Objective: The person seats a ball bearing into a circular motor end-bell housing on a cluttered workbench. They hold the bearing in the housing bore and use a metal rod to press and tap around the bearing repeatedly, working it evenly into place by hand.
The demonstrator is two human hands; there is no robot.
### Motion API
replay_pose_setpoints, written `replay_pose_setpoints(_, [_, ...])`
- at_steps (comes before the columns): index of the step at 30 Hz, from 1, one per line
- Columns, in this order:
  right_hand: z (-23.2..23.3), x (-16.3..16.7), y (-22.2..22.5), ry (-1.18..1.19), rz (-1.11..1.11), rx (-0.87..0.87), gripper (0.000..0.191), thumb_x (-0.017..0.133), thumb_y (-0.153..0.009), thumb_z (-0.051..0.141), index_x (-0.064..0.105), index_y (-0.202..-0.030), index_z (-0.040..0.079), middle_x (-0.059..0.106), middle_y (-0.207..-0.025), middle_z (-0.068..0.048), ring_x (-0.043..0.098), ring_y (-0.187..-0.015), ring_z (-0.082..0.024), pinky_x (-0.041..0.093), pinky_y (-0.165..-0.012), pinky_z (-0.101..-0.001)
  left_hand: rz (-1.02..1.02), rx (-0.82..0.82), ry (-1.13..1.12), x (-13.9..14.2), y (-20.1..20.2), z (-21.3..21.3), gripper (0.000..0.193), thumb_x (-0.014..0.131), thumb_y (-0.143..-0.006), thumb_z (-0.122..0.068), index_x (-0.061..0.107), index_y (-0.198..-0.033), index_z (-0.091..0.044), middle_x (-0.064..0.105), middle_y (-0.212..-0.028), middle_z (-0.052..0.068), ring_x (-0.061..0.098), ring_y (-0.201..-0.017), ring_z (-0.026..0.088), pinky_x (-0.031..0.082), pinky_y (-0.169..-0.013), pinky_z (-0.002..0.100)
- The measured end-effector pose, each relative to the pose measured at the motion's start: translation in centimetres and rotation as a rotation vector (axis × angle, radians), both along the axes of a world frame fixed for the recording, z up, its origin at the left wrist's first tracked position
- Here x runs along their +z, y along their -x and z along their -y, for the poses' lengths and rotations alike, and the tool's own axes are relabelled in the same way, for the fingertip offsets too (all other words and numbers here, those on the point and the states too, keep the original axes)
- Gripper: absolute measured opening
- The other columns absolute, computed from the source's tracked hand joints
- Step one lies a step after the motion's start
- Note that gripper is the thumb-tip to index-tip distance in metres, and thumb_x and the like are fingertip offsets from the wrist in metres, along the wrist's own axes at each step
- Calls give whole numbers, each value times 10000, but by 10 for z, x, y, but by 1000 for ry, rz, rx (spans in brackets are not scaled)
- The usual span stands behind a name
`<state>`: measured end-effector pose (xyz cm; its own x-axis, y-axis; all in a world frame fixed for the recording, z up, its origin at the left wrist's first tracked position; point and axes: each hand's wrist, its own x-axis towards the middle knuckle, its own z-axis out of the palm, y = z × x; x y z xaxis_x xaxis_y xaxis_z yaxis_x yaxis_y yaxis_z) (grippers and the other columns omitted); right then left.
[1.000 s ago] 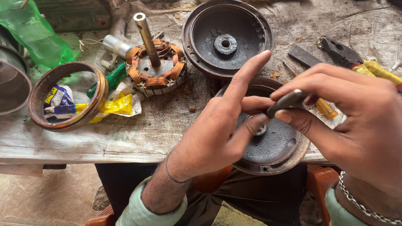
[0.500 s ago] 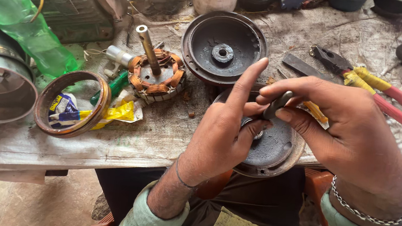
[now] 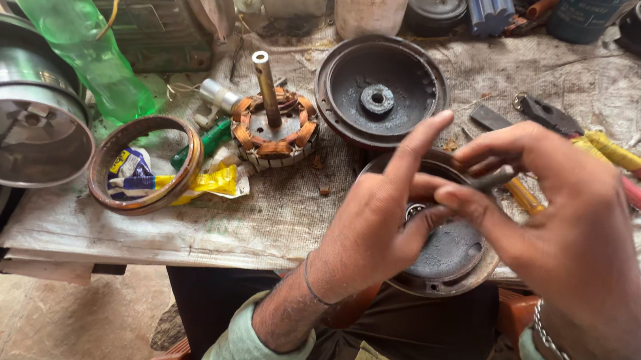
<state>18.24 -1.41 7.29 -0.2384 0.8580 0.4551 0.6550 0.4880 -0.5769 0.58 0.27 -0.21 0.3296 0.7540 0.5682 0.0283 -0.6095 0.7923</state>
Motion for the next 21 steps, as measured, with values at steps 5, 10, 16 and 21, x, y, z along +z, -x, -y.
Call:
replay_pose_setpoints(5, [1, 17, -1, 215, -127, 104, 363, 656, -872, -31, 673, -1232, 7, 770, -1075, -59, 735, -988, -116, 589, -844, -252, -49, -22, 109, -1, -3, -1, 885, 651, -967, 66, 165, -1693, -80, 759, -1140, 232, 743, -1178, 364, 597, -987, 403])
replay_pose_setpoints(10, [-2, 9, 0, 149, -121, -1, 212, 748, -863, -24, 755, -1074, -3, 795, -943, -65, 734, -876, -122, 577, -792, -247, 6, -133, 35, 6, 3, 1, 810, 544, -993, 100, 111, -1658, -64, 642, -1361, 245, 672, -1315, 361, 520, -1157, 417])
replay_pose_setpoints(16, [-3, -3, -7, 42, -31, -35, 234, 878, -766, 97, 724, -915, 3, 762, -833, -53, 719, -770, -96, 538, -666, -233, 13, -14, -99, 13, 1, 2, 922, 696, -844, 56, 195, -1610, -51, 639, -1204, 213, 683, -1143, 352, 537, -1051, 401])
replay_pose_setpoints(21, [-2, -9, -3, 86, 22, -171, 300, 915, -738, 179, 712, -874, 4, 703, -795, -54, 698, -689, -112, 496, -602, -273, -2, 44, 70, 7, -5, 1, 834, 769, -931, 27, 308, -1619, -70, 736, -986, 132, 793, -981, 259, 612, -896, 340])
